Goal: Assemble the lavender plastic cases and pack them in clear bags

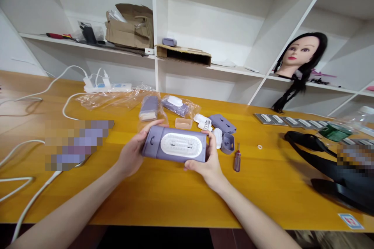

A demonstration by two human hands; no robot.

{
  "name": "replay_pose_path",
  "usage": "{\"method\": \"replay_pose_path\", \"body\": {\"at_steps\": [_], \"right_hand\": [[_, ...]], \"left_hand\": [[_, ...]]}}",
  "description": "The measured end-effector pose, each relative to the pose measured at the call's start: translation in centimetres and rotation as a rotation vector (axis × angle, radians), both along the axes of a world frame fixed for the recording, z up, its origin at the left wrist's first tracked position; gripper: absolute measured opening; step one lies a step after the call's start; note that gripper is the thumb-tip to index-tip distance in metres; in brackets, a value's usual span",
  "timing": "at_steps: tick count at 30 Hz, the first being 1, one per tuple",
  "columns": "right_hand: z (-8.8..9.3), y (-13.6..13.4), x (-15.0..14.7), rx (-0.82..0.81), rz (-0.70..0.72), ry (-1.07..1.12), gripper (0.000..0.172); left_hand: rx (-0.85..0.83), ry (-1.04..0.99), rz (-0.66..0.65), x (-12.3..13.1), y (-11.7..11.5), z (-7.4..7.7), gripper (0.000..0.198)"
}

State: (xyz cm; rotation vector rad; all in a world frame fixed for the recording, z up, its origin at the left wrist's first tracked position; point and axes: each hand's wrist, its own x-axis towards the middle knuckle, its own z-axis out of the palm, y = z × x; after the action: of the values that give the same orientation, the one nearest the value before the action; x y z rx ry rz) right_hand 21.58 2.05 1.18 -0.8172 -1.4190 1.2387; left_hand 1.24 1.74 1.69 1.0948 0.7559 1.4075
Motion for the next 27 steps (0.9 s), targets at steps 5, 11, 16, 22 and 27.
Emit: {"method": "replay_pose_path", "body": {"at_steps": [5, 11, 16, 22, 27], "right_hand": [[0.1, -0.2, -0.1, 0.002, 0.006, 0.033, 0.081], [0.0, -0.1, 0.1, 0.015, -0.017, 0.030, 0.084], [-0.4, 0.2, 0.8, 0.141, -0.084, -0.137, 0.079], [-0.5, 0.3, 1.1, 0.269, -0.134, -0.208, 0.077], [-0.3, 0.2, 0.7, 0.090, -0.029, -0.047, 0.082]], "left_hand": [[0.061, 0.066, -0.005, -0.5, 0.2, -0.4, 0.057], [0.118, 0.400, 0.124, -1.1, 0.3, -0.3, 0.060], [0.140, 0.496, 0.151, -1.7, 0.3, 0.5, 0.054], [0.143, 0.621, 0.135, -2.2, 0.3, 0.5, 0.053], [0.248, 0.572, 0.150, -1.7, 0.2, 0.0, 0.051]]}}
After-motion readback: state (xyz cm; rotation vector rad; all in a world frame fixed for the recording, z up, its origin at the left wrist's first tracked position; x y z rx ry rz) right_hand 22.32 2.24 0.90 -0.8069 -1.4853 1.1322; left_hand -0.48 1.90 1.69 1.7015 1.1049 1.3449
